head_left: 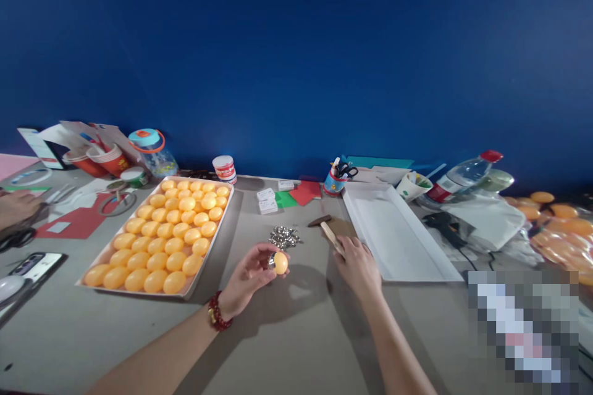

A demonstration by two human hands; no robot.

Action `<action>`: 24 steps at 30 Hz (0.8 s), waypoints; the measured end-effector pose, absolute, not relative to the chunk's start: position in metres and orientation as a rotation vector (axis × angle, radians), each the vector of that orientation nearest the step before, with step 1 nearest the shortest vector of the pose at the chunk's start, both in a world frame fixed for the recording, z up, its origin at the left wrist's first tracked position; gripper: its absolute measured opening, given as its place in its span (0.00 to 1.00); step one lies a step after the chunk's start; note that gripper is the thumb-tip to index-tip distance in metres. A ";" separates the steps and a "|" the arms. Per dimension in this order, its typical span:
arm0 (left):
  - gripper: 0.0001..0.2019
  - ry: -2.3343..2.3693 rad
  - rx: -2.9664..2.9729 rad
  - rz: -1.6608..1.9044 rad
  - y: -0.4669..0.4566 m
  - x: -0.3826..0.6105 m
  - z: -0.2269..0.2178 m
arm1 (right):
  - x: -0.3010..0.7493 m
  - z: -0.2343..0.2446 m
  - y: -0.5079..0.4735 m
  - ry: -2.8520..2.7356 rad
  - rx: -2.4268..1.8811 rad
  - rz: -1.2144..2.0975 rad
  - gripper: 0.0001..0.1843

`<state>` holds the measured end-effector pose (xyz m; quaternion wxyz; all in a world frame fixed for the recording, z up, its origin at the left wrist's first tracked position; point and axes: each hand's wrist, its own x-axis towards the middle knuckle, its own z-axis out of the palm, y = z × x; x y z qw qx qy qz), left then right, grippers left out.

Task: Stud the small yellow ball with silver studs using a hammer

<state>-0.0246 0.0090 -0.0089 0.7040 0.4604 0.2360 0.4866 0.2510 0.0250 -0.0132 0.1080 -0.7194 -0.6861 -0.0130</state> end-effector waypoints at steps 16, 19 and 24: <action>0.18 0.528 0.935 1.012 0.008 -0.020 -0.021 | 0.184 0.017 -0.004 -2.044 -1.059 0.410 0.26; 0.18 0.523 0.940 0.926 0.007 -0.019 -0.022 | 0.172 0.019 -0.010 -2.067 -0.989 0.506 0.26; 0.19 0.509 0.910 0.810 0.003 -0.018 -0.023 | 0.172 0.017 -0.010 -2.018 -0.980 0.526 0.22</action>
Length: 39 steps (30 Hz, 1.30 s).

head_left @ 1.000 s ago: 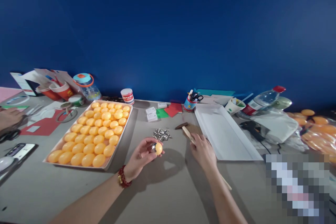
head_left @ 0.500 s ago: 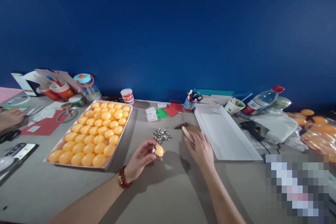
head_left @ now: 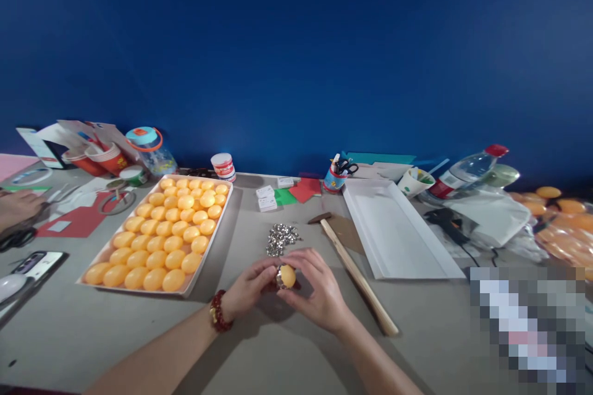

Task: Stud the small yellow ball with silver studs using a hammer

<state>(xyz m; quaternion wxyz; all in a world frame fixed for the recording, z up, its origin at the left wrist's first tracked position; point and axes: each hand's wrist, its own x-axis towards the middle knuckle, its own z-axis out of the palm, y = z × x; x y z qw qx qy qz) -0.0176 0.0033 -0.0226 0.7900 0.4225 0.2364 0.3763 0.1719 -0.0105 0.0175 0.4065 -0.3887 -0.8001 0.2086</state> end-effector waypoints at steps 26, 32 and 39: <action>0.16 0.511 0.569 0.864 0.007 -0.019 -0.008 | 0.179 -0.001 -0.003 -1.907 -1.131 0.584 0.24; 0.16 0.612 0.675 1.012 0.012 -0.020 -0.006 | 0.192 -0.026 0.016 -1.861 -1.500 0.285 0.15; 0.18 0.690 0.882 1.022 0.005 -0.018 -0.009 | 0.189 -0.034 0.024 -2.077 -1.554 0.150 0.22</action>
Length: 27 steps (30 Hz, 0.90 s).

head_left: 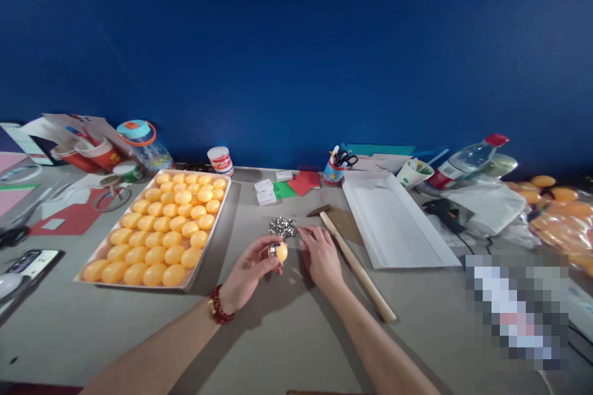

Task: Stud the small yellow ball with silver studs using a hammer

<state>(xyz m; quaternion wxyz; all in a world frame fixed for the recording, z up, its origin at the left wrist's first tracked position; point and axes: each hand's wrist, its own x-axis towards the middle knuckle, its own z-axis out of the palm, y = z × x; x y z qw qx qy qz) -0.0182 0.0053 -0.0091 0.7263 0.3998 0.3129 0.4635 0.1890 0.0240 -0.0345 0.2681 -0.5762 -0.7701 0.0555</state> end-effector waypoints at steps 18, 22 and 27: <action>0.18 0.706 0.962 1.027 0.006 -0.020 -0.013 | 0.196 -0.037 0.029 -1.932 -1.462 0.307 0.10; 0.18 0.704 0.968 1.028 0.006 -0.019 -0.014 | 0.195 -0.035 0.027 -1.912 -1.486 0.320 0.08; 0.18 0.708 0.975 1.017 0.007 -0.019 -0.012 | 0.195 -0.034 0.027 -1.927 -1.494 0.317 0.08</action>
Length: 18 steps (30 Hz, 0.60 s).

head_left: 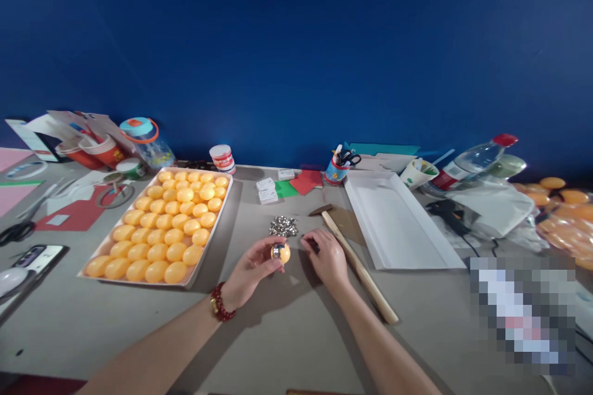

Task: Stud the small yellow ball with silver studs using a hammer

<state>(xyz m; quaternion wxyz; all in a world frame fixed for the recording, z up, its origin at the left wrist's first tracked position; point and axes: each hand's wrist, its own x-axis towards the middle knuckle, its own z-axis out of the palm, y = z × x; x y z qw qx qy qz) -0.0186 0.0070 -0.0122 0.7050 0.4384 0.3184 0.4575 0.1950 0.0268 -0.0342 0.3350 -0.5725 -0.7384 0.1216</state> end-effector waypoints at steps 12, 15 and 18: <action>0.19 0.725 1.005 1.023 0.005 -0.019 -0.015 | 0.190 -0.027 0.024 -2.011 -1.470 0.255 0.07; 0.18 0.729 1.044 1.032 0.005 -0.019 -0.012 | 0.191 -0.026 0.021 -1.877 -1.450 0.372 0.06; 0.17 0.727 1.097 1.044 0.004 -0.019 -0.010 | 0.191 -0.023 0.016 -1.690 -1.382 0.604 0.04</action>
